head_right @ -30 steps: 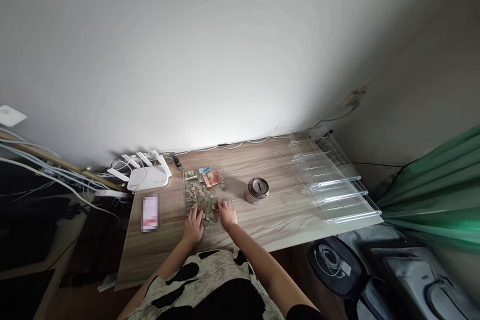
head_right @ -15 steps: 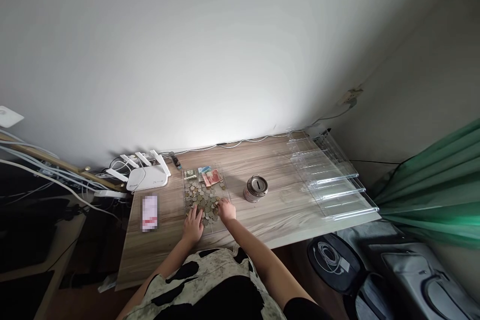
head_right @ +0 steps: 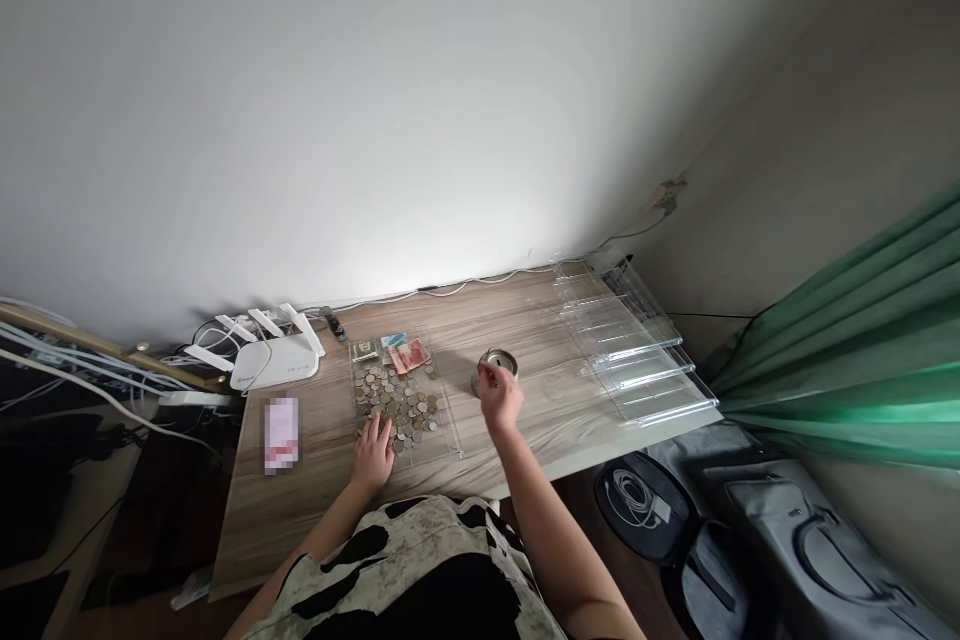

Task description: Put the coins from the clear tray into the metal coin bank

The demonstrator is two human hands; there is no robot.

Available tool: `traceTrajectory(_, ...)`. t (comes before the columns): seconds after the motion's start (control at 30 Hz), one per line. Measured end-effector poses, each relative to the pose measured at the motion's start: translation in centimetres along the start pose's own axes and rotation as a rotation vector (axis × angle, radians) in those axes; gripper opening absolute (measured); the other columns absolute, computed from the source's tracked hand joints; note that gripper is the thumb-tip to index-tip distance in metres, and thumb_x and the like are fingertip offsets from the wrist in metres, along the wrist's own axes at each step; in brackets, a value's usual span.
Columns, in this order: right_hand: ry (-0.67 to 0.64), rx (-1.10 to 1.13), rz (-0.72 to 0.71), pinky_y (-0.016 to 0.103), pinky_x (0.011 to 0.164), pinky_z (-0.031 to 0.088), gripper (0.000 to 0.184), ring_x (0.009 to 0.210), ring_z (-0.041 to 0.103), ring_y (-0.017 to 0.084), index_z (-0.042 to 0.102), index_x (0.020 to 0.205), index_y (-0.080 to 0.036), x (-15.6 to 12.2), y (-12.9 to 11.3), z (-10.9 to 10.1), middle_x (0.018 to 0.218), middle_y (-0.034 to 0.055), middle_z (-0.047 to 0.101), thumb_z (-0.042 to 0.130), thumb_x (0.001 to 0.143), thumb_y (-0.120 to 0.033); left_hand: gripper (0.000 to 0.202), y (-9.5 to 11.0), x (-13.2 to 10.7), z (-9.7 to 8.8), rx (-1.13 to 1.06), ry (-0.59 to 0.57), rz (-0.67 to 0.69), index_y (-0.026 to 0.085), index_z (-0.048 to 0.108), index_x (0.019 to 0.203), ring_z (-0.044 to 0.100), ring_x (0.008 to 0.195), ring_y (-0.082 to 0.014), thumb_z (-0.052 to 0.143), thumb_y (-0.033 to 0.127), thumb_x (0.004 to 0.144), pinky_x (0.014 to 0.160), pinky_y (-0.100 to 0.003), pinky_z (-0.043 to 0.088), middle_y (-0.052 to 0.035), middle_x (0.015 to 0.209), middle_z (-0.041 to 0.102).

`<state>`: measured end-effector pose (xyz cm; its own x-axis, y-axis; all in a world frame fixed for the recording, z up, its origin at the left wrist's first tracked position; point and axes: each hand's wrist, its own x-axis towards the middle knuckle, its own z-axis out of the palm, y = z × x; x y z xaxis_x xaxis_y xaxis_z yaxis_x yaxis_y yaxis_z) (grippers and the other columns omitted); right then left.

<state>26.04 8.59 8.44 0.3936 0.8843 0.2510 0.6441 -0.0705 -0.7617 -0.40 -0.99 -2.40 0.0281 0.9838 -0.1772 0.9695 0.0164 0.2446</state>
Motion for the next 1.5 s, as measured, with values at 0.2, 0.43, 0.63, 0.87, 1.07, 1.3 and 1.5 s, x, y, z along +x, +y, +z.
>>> traceTrajectory(0.2, 0.029, -0.311, -0.084, 0.027, 0.069, 0.038, 0.025, 0.084, 0.054, 0.021, 0.068, 0.076, -0.019, 3.0, 2.7, -1.6, 0.079, 0.0073, 0.067, 0.045, 0.082, -0.029, 0.06, -0.1, 0.1, 0.3, 0.018, 0.021, 0.004, 0.018, 0.046, 0.139, 0.034, 0.136, -0.0299, 0.049, 0.014, 0.079, 0.107, -0.043, 0.035, -0.0121, 0.15, 0.034)
traceTrajectory(0.43, 0.035, -0.398, -0.063, 0.027, 0.065, 0.035, 0.022, 0.085, 0.051, 0.021, 0.066, 0.074, -0.019, 2.9, 2.8, -0.8, 0.08, 0.0077, 0.066, 0.045, 0.08, -0.024, 0.058, 0.1, -0.1, -0.1, 0.005, 0.013, 0.002, 0.017, 0.047, 0.138, 0.034, 0.136, -0.0294, 0.048, 0.013, 0.08, 0.108, -0.042, 0.034, -0.0126, 0.151, 0.033)
traceTrajectory(0.63, -0.01, -0.391, -0.112, 0.027, 0.065, 0.036, 0.026, 0.085, 0.051, 0.02, 0.067, 0.075, -0.019, 3.1, 2.7, -0.7, 0.083, 0.0072, 0.066, 0.043, 0.083, -0.025, 0.058, 0.1, 0.0, -0.2, 0.003, 0.005, -0.003, 0.017, 0.047, 0.137, 0.035, 0.136, -0.0293, 0.049, 0.012, 0.08, 0.108, -0.041, 0.034, -0.0128, 0.151, 0.033)
traceTrajectory(0.87, -0.035, -0.389, -0.216, 0.029, 0.08, 0.042, 0.029, 0.095, 0.053, 0.021, 0.069, 0.094, -0.019, 0.8, 0.9, -0.6, 0.098, 0.0091, 0.065, 0.041, 0.091, -0.027, 0.058, 1.1, 0.1, -0.6, 0.004, -0.004, -0.066, 0.016, 0.048, 0.136, 0.032, 0.137, -0.0316, 0.051, 0.011, 0.079, 0.107, -0.043, 0.035, -0.0152, 0.153, 0.028)
traceTrajectory(1.07, -0.864, -0.427, -0.322, 0.026, 0.072, 0.047, 0.028, 0.091, 0.06, 0.018, 0.064, 0.111, -0.024, -5.1, -2.6, 5.8, 0.11, 0.0068, 0.064, 0.045, 0.09, -0.023, 0.052, 2.4, -0.7, 0.2, -0.027, 0.069, -0.036, 0.013, 0.048, 0.136, 0.033, 0.136, -0.0293, 0.045, 0.014, 0.084, 0.108, -0.041, 0.032, -0.0159, 0.15, 0.033)
traceTrajectory(1.3, -1.016, -0.613, -0.343, 0.032, 0.079, 0.048, 0.04, 0.111, 0.054, 0.025, 0.052, 0.126, -0.02, -7.6, -1.4, 9.8, 0.132, 0.0139, 0.049, 0.051, 0.087, -0.017, 0.05, 2.5, -1.4, 1.7, -0.049, 0.021, 0.022, 0.013, 0.048, 0.136, 0.039, 0.131, -0.0282, 0.04, 0.024, 0.088, 0.107, -0.042, 0.033, -0.0134, 0.145, 0.043)
traceTrajectory(1.5, -1.012, -0.587, -0.429, 0.028, 0.079, 0.047, 0.027, 0.112, 0.052, 0.024, 0.062, 0.113, -0.02, -6.8, -0.5, 9.8, 0.128, 0.0114, 0.053, 0.049, 0.09, -0.022, 0.05, 2.4, -1.3, 1.6, -0.061, 0.03, 0.004, 0.015, 0.048, 0.136, 0.039, 0.131, -0.0269, 0.042, 0.024, 0.087, 0.107, -0.04, 0.033, -0.0126, 0.146, 0.041)
